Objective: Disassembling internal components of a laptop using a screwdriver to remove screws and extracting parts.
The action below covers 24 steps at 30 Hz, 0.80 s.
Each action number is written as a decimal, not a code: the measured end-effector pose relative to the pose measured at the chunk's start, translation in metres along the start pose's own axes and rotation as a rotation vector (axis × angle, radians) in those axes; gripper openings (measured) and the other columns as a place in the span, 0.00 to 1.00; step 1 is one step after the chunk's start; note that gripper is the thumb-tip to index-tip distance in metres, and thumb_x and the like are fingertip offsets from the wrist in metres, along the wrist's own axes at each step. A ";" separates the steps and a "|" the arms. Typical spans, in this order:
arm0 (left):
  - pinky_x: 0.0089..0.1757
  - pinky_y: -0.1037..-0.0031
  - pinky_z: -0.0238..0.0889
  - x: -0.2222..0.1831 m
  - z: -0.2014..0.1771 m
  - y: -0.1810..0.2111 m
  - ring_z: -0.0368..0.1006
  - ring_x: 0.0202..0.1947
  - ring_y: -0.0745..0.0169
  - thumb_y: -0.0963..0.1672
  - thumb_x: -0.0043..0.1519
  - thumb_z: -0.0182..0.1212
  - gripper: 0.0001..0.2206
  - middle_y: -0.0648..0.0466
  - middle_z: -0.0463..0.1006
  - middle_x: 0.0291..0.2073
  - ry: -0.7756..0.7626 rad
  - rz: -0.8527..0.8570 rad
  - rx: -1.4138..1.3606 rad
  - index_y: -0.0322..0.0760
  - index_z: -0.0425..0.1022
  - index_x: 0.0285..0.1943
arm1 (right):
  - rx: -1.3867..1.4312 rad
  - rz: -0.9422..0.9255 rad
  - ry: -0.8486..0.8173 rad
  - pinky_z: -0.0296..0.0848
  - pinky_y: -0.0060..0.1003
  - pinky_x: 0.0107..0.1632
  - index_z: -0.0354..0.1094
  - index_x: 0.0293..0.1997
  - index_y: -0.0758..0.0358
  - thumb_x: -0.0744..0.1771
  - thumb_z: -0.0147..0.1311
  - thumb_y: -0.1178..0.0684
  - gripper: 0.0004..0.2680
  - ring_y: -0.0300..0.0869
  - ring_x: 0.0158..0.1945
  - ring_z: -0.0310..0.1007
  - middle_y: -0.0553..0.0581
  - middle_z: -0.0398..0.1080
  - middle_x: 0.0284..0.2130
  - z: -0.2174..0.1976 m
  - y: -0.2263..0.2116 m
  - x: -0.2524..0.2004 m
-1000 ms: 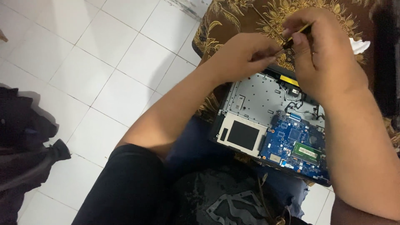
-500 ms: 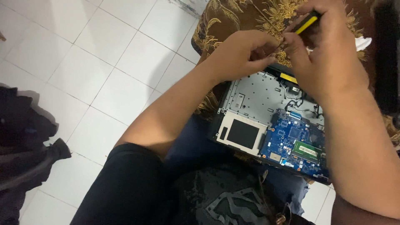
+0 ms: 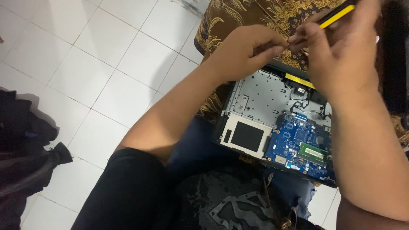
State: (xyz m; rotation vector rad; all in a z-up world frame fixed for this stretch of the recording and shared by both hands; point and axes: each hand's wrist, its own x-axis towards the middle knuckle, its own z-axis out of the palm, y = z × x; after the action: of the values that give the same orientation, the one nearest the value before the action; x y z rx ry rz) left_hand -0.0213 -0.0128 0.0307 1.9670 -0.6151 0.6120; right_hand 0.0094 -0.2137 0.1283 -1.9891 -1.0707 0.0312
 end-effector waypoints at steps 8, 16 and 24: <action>0.35 0.72 0.73 -0.003 -0.015 0.006 0.77 0.33 0.62 0.47 0.62 0.64 0.09 0.52 0.82 0.34 -0.127 -0.098 -0.057 0.38 0.82 0.42 | 0.031 0.140 0.199 0.84 0.36 0.55 0.54 0.66 0.69 0.83 0.34 0.58 0.06 0.51 0.52 0.80 0.67 0.66 0.50 -0.032 0.056 -0.015; 0.36 0.66 0.72 -0.002 0.004 0.004 0.78 0.34 0.59 0.46 0.66 0.63 0.09 0.53 0.84 0.33 -0.123 -0.013 -0.027 0.38 0.85 0.38 | 0.218 0.030 0.144 0.84 0.57 0.60 0.37 0.80 0.57 0.86 0.35 0.67 0.13 0.71 0.55 0.77 0.86 0.63 0.53 -0.036 0.049 -0.035; 0.43 0.69 0.69 0.000 0.007 0.055 0.79 0.43 0.62 0.52 0.66 0.59 0.14 0.56 0.84 0.40 -0.162 -0.339 -0.142 0.43 0.84 0.46 | -0.707 -0.369 -0.085 0.67 0.54 0.39 0.53 0.58 0.46 0.71 0.44 0.55 0.10 0.57 0.33 0.70 0.60 0.61 0.31 -0.033 -0.034 -0.064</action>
State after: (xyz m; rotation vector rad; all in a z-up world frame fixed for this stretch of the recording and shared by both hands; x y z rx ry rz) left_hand -0.0560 -0.0426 0.0626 1.9393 -0.3968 0.1965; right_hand -0.0413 -0.2706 0.1509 -2.3665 -1.6506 -0.5302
